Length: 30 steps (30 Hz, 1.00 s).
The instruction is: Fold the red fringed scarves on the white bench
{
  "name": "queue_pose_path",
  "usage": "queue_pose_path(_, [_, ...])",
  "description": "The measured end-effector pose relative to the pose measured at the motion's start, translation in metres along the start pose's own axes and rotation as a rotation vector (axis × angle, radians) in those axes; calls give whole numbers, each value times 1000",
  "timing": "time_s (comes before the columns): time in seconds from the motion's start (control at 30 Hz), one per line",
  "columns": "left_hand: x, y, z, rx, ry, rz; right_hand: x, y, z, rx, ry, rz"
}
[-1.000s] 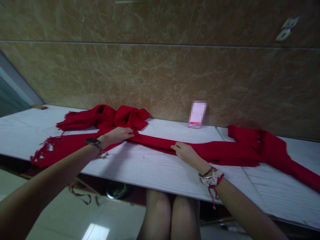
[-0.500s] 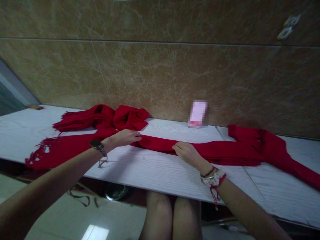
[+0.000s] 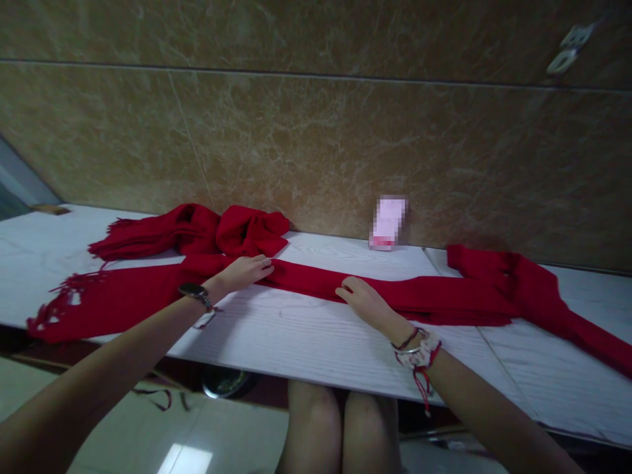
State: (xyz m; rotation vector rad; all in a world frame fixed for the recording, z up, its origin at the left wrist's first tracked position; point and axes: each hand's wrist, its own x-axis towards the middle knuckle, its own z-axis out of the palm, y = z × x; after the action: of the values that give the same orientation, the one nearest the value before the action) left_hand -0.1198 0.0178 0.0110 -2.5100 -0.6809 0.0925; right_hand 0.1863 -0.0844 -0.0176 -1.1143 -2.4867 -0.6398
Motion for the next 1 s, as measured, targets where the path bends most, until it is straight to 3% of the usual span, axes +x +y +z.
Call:
queue_pose_path(0.23, [-2, -13, 6, -92, -20, 42, -1, 0, 3, 184, -32, 45])
queue_pose_path(0.37, [-4, -10, -3, -192, -12, -8, -3, 0, 5, 286, 16, 50])
queue_pose_path(0.5, [5, 5, -22, -281, -15, 45, -4, 1, 6, 305, 14, 28])
queue_pose_path(0.63, [28, 30, -37, -450, -21, 197, -3, 0, 5, 274, -5, 12])
queue_pose_path(0.73, [46, 47, -41, -534, -74, 226, -2, 0, 5, 256, -8, 27])
queue_pose_path(0.87, [48, 49, -35, -544, -130, 170, -2, 0, 4, 202, -15, 38])
queue_pose_path(1.0, [41, 46, -30, -474, -8, 50, -1, 0, 3, 190, -13, 25])
